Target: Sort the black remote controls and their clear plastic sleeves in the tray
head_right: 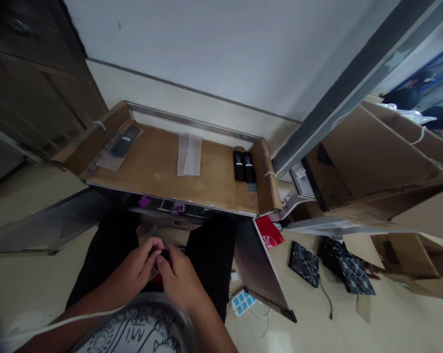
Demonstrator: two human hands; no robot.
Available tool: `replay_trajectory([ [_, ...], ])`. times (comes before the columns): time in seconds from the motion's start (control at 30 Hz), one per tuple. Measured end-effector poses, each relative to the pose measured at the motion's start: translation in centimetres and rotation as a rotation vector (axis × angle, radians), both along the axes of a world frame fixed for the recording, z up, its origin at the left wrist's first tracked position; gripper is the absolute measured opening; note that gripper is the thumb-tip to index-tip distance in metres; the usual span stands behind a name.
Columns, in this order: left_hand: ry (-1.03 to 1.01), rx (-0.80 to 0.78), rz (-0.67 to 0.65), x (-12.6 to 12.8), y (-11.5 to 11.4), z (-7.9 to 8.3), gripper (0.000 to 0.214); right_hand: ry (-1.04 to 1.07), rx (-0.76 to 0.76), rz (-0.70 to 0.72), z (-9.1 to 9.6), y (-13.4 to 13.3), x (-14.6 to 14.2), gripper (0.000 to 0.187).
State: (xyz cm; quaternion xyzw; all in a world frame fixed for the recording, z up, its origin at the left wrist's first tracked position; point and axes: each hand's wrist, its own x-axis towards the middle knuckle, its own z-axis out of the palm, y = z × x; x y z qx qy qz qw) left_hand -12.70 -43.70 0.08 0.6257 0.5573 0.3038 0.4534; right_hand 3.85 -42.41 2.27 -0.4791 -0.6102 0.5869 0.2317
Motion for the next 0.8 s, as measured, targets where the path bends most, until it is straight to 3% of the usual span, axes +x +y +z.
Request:
replay_trajectory([
  [0.17, -0.206, -0.144, 0.120, -0.3, 0.8, -1.0, 0.023, -0.020, -0.017, -0.038, -1.9, -0.2, 0.9, 0.034],
  [0.27, -0.351, -0.249, 0.172, -0.5, 1.3, -0.9, 0.029, -0.045, 0.094, -0.067, -2.7, -0.4, 0.8, 0.058],
  [0.33, -0.416, -0.280, 0.176, -0.3, 1.2, -0.5, 0.032, -0.056, 0.198, -0.108, -3.6, -0.5, 0.3, 0.062],
  [0.47, -0.518, -0.283, 0.147, 0.9, 0.9, 0.6, 0.033, 0.036, 0.236, -0.263, -6.5, -0.4, -1.3, 0.021],
  [0.53, -0.549, -0.225, 0.129, 1.0, 1.3, 1.1, 0.033, 0.074, 0.182, -0.344, -7.7, -0.2, -1.8, 0.011],
  [0.67, -0.362, -0.043, 0.183, -1.6, 3.2, 0.7, 0.043, 0.315, -0.103, -0.550, -7.5, 0.6, -1.2, 0.032],
  [0.73, -0.227, -0.106, 0.094, -3.3, 3.8, -0.3, 0.057, 0.454, -0.247, -0.653, -6.6, 1.0, -0.5, 0.044],
  [0.8, -0.201, -0.285, -0.119, -4.6, 3.8, -1.6, 0.057, 0.556, -0.334, -0.707, -5.7, 1.3, 0.2, 0.048],
])
